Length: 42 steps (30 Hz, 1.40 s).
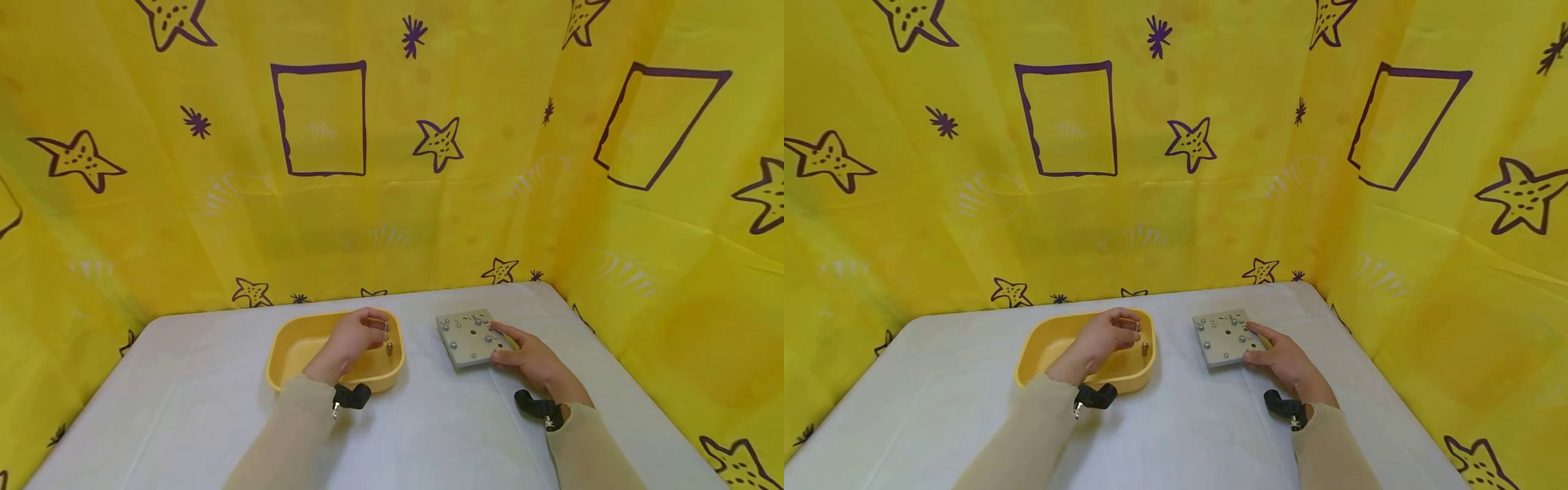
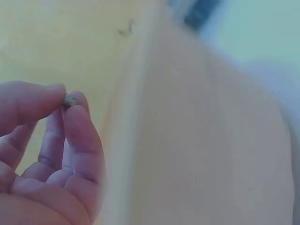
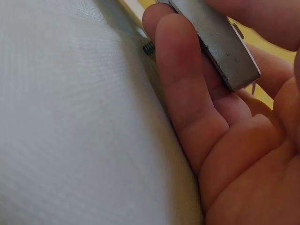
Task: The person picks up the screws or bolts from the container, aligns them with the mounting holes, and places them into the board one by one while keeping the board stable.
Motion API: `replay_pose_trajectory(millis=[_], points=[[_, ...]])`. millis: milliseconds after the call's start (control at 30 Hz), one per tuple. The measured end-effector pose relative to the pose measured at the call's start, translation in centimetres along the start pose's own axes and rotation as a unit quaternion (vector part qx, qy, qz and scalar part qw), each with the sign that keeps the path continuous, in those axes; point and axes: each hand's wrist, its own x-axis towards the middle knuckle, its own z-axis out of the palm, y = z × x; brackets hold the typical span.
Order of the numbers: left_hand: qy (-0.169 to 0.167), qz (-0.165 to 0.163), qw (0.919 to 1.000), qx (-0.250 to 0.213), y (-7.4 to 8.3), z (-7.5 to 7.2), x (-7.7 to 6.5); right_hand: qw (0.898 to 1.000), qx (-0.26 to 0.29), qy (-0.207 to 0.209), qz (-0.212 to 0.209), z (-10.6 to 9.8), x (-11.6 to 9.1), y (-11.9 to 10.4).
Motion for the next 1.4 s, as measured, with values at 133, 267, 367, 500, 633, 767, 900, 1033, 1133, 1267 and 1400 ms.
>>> replay_pose_trajectory(millis=[133,267,367,500,633,767,900,1033,1133,1267,1400], points=[[-0.018,0.014,0.9978,-0.063,1.2,2.2,0.3,0.999,0.050,-0.015,0.002,0.1,-0.2,0.0],[-0.033,0.028,0.9951,-0.089,2.3,5.1,0.5,0.996,0.084,-0.026,0.001,0.1,-0.4,-0.1],[-0.052,0.033,0.9941,-0.089,2.4,7.6,1.0,0.996,0.079,-0.038,-0.008,-0.1,-0.5,-0.1],[-0.067,0.049,0.9955,-0.044,2.2,10.8,1.6,0.996,0.076,-0.044,-0.011,-0.4,-0.4,0.0],[-0.042,0.104,0.9918,0.060,1.9,13.7,2.3,0.996,0.083,-0.042,-0.009,-0.6,-0.2,0.2],[-0.023,0.152,0.9791,0.133,1.5,15.9,3.0,0.996,0.080,-0.044,-0.021,-0.7,-0.1,0.4],[-0.016,0.185,0.9668,0.176,1.2,17.4,3.4,0.996,0.067,-0.045,-0.033,-0.8,-0.1,0.7],[-0.012,0.206,0.9519,0.227,0.9,18.3,3.5,0.997,0.056,-0.044,-0.040,-0.8,-0.1,0.9],[-0.008,0.214,0.9443,0.250,0.6,18.7,3.6,0.996,0.054,-0.045,-0.045,-0.7,0.0,1.0],[0.005,0.224,0.9383,0.264,0.2,18.8,3.7,0.996,0.052,-0.046,-0.052,-0.7,0.1,1.0],[0.004,0.227,0.9354,0.271,0.2,18.9,3.6,0.997,0.046,-0.043,-0.053,-0.6,0.2,1.0]])
